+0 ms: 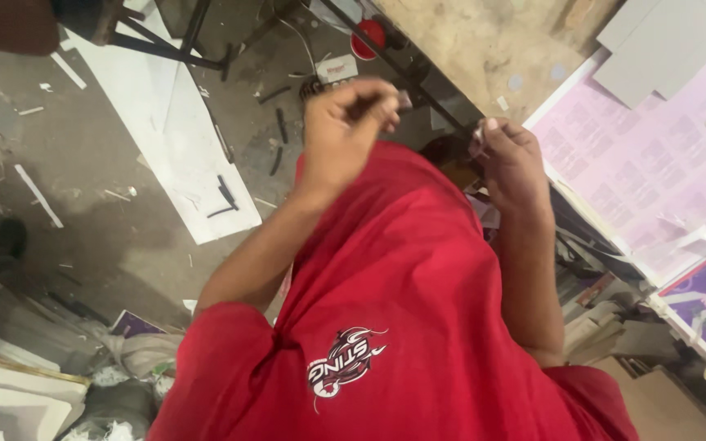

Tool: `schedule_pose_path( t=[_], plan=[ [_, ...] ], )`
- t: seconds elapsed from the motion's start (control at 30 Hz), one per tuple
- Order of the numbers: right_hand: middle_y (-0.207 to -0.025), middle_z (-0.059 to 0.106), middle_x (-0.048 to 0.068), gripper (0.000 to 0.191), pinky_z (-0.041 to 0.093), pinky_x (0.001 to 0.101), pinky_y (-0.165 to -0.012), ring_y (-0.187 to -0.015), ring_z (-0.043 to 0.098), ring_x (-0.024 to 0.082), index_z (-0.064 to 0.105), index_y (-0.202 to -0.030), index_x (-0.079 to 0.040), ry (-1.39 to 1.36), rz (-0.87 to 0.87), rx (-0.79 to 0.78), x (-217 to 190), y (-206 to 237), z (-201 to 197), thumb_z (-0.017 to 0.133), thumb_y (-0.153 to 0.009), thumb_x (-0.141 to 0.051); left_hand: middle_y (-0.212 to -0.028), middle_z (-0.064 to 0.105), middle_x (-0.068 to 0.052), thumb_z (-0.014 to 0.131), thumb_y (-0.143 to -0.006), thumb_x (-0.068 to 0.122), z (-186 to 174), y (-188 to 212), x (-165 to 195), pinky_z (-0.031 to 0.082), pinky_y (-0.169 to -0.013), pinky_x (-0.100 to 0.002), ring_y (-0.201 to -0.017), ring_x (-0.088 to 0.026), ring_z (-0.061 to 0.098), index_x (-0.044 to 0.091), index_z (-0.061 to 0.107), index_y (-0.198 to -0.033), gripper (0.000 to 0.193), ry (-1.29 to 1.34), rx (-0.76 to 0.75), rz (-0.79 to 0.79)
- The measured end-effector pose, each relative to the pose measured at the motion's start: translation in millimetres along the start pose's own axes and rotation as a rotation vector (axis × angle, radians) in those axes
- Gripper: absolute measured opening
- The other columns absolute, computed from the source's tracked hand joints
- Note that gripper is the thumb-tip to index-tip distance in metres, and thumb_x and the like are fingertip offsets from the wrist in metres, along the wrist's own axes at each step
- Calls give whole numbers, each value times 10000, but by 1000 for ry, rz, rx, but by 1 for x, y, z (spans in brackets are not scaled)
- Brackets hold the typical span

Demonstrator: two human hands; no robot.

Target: The person assembles flat paper box blanks by folding the flaps and applying small circular stickers to secure the joints. They handle the paper pieces one at a time, fold the sides, and press the stickers onto the flaps to complete the box shape.

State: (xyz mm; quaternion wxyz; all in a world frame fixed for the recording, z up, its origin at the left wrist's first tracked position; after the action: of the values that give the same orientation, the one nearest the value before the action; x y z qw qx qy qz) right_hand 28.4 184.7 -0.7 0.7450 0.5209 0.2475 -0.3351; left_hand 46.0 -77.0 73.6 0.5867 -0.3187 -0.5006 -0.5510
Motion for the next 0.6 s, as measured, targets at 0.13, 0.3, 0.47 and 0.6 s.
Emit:
schedule_pose_path(
  t=[0.13,0.3,0.47,0.6],
  plan=[
    [-887,673,20,140,491,292,-773,-792,618,140,689,-1044,-55,-42,2,-2,7,0,-10,640,-1052,-185,-830,717,-17,743,-897,35,-50,-55,-26,522,-578,-229,-671,-83,670,76,587,-1066,234,-22,176,-71],
    [-862,681,21,139,483,282,-750,-766,613,133,693,-1011,-51,-13,-9,58,19,-1,-3,647,-1038,-179,-823,670,-19,832,-892,6,-74,-127,-25,498,-623,-263,-689,-86,619,9,675,-904,157,-457,223,304],
    [-818,659,22,157,487,262,-682,-719,593,109,686,-991,-36,-77,12,73,23,4,-2,647,-1046,-178,-815,696,-82,757,-831,-4,-64,-171,-34,522,-619,-334,-649,-184,672,21,719,-906,88,-772,255,473],
    [-815,656,25,146,489,254,-642,-687,587,105,683,-980,-28,-150,4,113,25,9,-10,653,-1034,-160,-951,645,-127,663,-828,24,-36,-171,-31,492,-794,-459,-910,-354,627,29,716,-1001,181,-1250,243,761]
  ],
)
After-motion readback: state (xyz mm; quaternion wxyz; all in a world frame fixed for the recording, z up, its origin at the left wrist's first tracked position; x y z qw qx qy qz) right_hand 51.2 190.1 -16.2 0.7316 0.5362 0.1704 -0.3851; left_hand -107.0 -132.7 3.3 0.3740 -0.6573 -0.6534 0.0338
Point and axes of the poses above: each hand's wrist, its own y-axis away from the middle knuckle, its own z-axis out of the palm, x = y × z, the point moved 9 cm from there along -y, towards the middle knuckle
